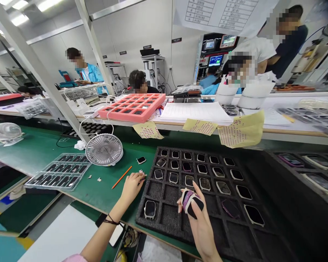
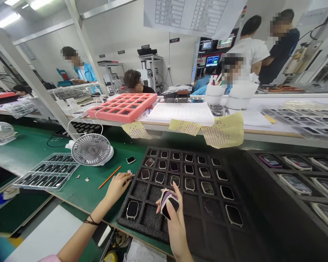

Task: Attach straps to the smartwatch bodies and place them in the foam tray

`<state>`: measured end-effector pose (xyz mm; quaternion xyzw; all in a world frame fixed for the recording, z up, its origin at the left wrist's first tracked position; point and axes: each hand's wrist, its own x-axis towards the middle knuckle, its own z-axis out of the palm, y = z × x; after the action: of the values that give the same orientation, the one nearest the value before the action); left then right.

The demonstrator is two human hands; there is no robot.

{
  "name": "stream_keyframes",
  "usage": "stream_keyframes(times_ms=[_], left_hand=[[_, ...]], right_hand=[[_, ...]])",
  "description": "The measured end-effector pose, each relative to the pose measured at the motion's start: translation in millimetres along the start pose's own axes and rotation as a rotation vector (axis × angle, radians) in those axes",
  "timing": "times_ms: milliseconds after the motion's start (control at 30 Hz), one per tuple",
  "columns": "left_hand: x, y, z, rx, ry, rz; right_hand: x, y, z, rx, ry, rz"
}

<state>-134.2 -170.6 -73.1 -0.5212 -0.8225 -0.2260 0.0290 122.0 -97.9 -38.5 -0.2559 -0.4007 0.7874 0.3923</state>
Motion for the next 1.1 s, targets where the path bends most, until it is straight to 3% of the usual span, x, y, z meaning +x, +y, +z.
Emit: stream_keyframes(times_ms=[167,333,433,533,633,700,867,1100], left_hand=[[3.7,-4.3,8.6,0.006,-0.011,-0.009],[9.0,10.5,-7.8,-0.093,0.068,-0.073],[2.0,48.3,-26.4,-0.276,0.099,-0.100],[-11.4,102.6,-40.4,-0.868,-0.042,-0.196],[-21.4,145.5,-42.3,-1.160,-0.081,-0.179],[-24.2,159.8,-38.9,-1.232,-0.074,-0.152],[-26.8,166.6,-31.7,-1.100,0.020,-0.074],[-32.0,170.5,-32.7,-1.124,0.155,-0.122]], right_hand=[[0.6,-0.3,1.0,0.051,-0.005,-0.021],[1.6,-0.4,2.3,0.139,-0.011,-0.056],[2.4,1.2,6.6,0.195,-0.018,-0.072],[2.5,4.0,11.5,0.218,-0.004,-0.087],[0.7,6.1,12.8,0.186,0.038,-0.098],[-0.6,6.9,11.3,0.154,0.070,-0.102],[-1.8,10.8,5.2,0.120,0.090,-0.116],[-2.7,17.6,1.7,0.060,0.057,-0.185]])
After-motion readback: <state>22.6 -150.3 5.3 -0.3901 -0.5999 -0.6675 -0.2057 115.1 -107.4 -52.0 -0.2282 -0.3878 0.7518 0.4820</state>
